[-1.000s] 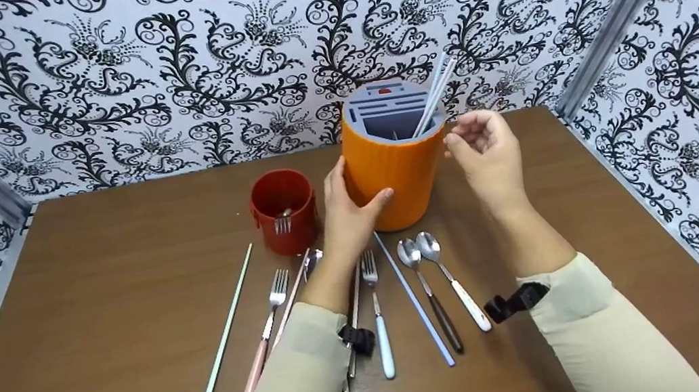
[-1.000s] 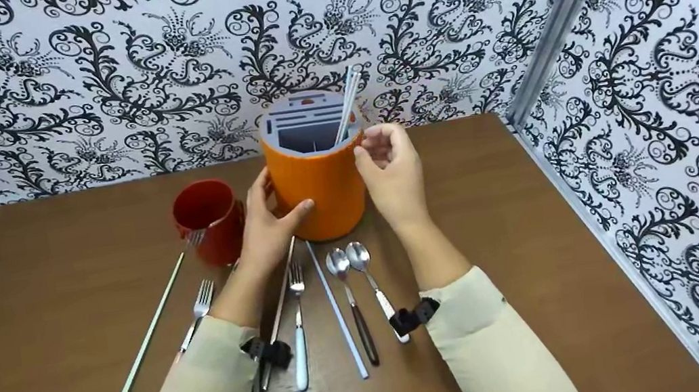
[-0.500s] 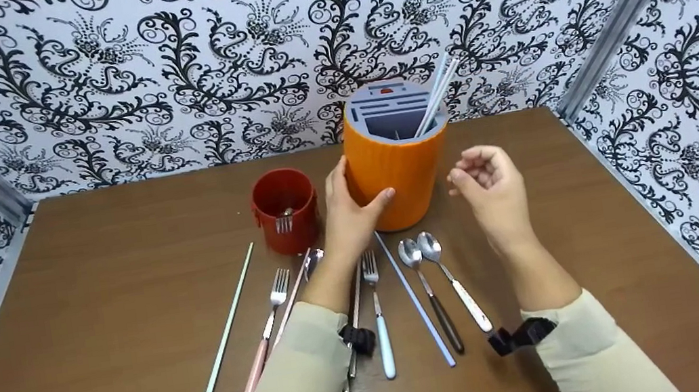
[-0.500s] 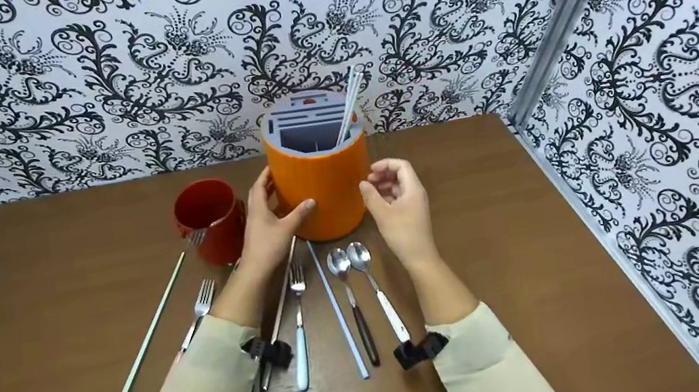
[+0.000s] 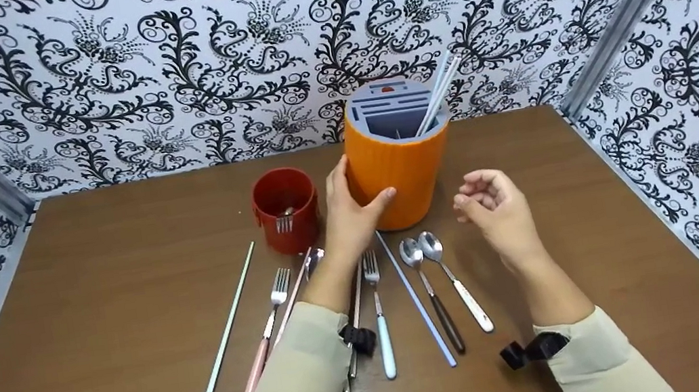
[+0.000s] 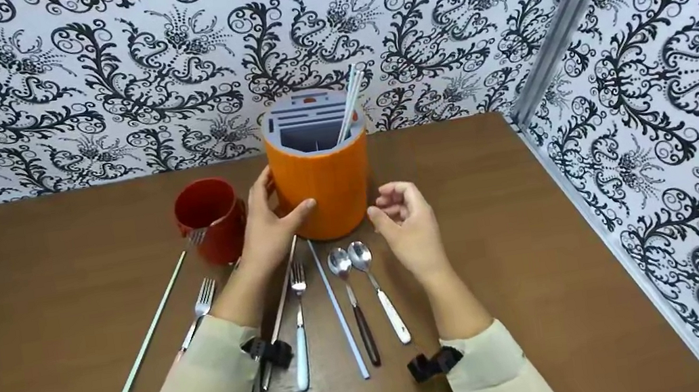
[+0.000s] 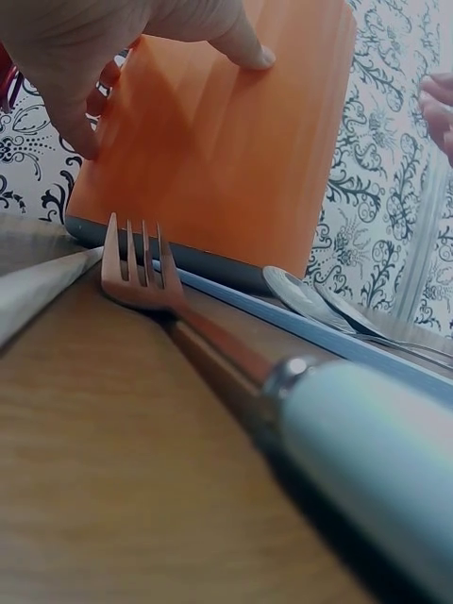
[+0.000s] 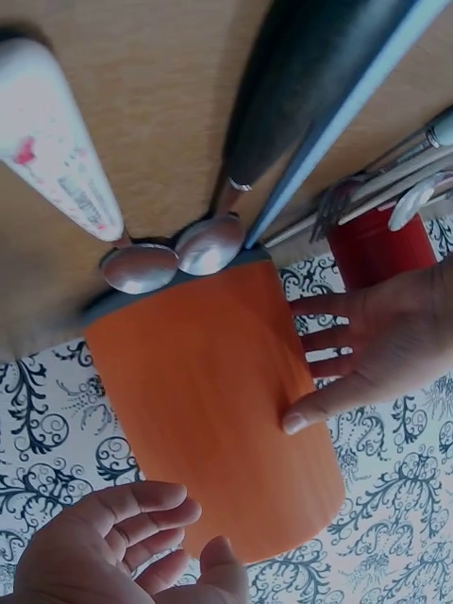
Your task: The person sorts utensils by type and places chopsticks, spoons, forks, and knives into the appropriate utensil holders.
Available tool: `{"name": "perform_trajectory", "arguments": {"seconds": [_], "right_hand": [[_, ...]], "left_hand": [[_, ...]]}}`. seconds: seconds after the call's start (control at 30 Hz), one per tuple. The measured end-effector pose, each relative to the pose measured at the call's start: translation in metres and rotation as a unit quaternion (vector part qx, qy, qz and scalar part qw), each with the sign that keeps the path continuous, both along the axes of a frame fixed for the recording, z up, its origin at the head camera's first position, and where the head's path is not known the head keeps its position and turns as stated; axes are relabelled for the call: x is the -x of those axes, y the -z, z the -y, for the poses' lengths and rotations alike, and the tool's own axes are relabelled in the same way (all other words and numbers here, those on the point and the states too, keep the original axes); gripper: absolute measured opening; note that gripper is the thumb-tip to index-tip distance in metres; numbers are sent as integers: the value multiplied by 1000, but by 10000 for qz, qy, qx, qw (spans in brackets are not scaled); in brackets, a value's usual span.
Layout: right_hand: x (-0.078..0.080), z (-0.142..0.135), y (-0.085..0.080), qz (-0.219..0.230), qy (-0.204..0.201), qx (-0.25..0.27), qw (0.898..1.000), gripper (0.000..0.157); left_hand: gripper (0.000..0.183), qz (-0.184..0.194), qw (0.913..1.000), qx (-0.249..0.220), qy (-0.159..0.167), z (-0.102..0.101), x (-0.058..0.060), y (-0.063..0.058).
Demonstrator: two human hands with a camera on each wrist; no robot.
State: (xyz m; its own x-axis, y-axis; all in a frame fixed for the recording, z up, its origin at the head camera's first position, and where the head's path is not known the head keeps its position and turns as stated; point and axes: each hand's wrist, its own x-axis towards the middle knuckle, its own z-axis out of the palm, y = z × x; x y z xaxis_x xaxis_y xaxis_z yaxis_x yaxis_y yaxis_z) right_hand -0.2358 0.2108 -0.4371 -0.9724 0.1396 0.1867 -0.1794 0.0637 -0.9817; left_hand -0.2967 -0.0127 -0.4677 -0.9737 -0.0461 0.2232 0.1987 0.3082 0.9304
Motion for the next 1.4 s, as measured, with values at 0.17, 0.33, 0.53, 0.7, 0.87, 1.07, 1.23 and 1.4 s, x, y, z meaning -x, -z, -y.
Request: {"name": "perform_trajectory", "arguments": {"seconds": [0.17,0.33,0.53,0.7,0.87,1.07,1.23,1.4], "right_hand": [[1,-7,4,421,-353,-521,9971,34],[0,-11,7,599,-705,-1123,9894,40],[-3,-13,7,822,-1040,-2322,9636,49],[-5,-15,8,1076,-1157,-3369,9282,52],[-6,-17,10,1201,-1307,-3768,9091,47],[-7,-17,12,1382,-1523,-4083,8894,38],[-8,-14,16,1510,-1749,-4246,8754,34],[-8,-11,24,1542,-1764,-4504,8616,28]], "left_hand": [[96,-64,10000,-1,-29,3,1,2],[96,-80,9999,-77,66,3,0,4],[96,-38,10000,-69,33,2,-1,4],[96,-68,10000,-58,37,2,-1,3],[96,4,10000,-47,41,3,0,2],[97,21,10000,-46,27,2,0,1],[97,-150,9999,-28,8,1,1,2],[97,-152,9998,-69,51,-1,1,2]]}}
